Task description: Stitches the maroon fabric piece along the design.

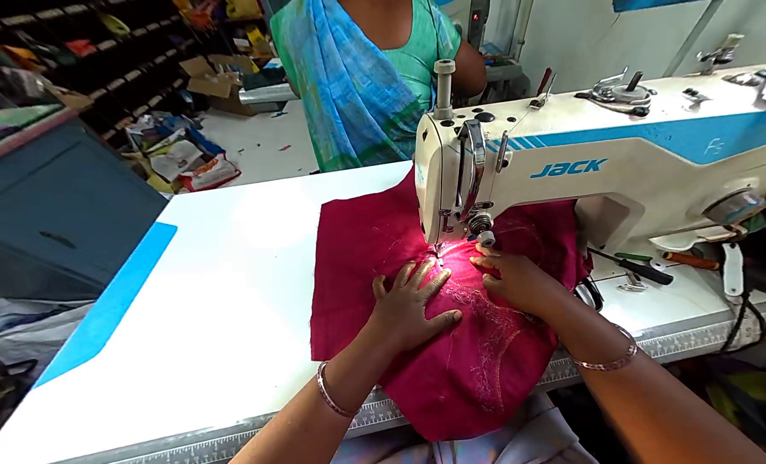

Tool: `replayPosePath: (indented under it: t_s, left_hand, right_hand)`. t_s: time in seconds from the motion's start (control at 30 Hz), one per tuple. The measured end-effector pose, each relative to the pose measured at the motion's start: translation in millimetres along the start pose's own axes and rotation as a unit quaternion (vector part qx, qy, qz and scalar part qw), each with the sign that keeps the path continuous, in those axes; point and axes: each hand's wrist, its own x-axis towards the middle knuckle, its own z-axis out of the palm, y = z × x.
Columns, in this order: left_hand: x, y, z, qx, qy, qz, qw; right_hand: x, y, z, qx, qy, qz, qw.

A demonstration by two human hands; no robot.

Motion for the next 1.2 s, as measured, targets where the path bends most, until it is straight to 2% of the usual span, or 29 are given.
replayPosePath:
  t_s: [0.8,0.93,1.2]
  left_hand:
    - [9,-13,-8,0.011,-0.024,0.025,0.999]
    - [6,-14,-7,0.017,0.004,0.042,0.999]
    - [15,-27,-13,0.004,-0.028,0.062,0.998]
  right_hand:
    - [2,-11,-5,-0.049,-0.023,0.015,0.998]
    - [4,-15,-8,-0.059,-0.031,0.022,0.998]
    - [9,-17,-13,-0.105,-0.040,0.005,0.994]
